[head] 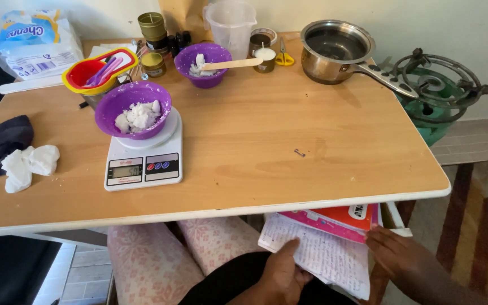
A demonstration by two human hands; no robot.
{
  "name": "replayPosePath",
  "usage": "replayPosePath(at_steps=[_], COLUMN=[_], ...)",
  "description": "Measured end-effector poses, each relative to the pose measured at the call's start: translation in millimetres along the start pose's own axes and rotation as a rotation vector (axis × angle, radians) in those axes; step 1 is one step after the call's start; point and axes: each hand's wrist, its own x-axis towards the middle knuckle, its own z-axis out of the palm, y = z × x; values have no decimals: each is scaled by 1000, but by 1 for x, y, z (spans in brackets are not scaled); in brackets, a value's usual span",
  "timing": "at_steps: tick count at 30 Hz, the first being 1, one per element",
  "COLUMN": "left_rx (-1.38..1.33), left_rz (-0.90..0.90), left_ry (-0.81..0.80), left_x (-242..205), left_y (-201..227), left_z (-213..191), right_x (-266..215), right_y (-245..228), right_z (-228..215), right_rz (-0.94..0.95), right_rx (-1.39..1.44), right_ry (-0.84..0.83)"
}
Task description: The person is reading through a pink instruction book and writing notes in a white notebook at a workstation.
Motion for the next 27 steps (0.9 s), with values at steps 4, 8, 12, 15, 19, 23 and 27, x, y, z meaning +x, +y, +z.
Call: replayPosePath(at_steps=[4,8,12,15,19,23,27], left_rx=[276,267,200,253,241,310,419], left_rz=[-222,-169,-186,-179,-149,-64,-59], left_ry=[-202,-251,-362,-264,-267,-371,-395], left_x=[41,38,66,80,75,73,89], left_y=[-17,-21,-35,-41,-42,-46,-44], left_z=[-19,-9,-6,-1,7,14,8], right_x=[56,3,26,25,79,76,28], right_y=[-30,-4,3,13,-30,-42,-25], right_z=[-70,-8,-14,3,-94,-119,-136], right_rz=[1198,285,338,437,1475,1026,1080], right_rx=[712,-20,-27,66,1009,741,468], right_ry=[-467,-105,-168,-358,-258,-201,-415])
